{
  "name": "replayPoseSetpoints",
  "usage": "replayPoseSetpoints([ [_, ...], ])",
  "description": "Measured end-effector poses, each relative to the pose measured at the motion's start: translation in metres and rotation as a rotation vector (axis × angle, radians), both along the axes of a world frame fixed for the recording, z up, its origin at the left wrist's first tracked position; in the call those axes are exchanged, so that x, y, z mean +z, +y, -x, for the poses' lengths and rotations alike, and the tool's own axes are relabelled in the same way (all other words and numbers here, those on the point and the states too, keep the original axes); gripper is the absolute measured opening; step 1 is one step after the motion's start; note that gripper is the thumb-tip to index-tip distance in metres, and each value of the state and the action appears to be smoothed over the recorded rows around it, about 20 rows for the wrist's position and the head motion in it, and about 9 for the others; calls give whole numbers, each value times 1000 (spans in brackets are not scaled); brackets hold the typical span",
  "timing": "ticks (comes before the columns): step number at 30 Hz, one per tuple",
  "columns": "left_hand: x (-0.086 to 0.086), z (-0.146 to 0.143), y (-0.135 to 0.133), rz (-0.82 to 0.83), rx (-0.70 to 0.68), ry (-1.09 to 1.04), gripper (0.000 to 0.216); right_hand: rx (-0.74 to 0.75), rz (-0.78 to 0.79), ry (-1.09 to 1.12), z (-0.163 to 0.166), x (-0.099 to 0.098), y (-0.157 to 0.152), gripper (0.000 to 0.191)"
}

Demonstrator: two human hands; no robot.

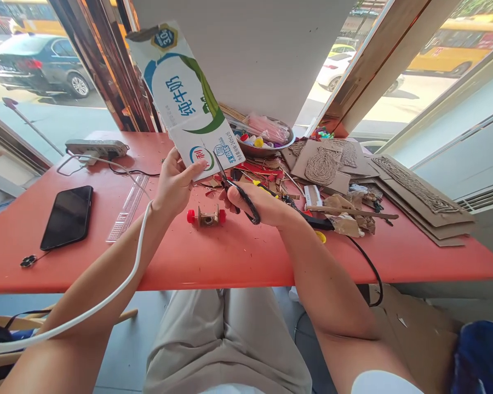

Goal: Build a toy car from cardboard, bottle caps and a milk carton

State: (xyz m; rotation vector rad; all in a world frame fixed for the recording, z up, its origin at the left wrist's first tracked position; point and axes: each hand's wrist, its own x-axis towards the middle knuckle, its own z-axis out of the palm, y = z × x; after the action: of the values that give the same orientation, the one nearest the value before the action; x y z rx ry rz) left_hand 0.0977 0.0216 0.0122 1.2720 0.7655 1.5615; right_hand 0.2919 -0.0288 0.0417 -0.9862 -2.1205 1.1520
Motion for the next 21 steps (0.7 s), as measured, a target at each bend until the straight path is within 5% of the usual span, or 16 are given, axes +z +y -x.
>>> replayPoseSetpoints([
  [15,-11,3,12,-204,-43,44,49,-95,-42,-56,8,-14,5,85],
  [21,-9,5,13,-223,-55,37,52,-24,-34,-41,5,-2,-1,83],
])
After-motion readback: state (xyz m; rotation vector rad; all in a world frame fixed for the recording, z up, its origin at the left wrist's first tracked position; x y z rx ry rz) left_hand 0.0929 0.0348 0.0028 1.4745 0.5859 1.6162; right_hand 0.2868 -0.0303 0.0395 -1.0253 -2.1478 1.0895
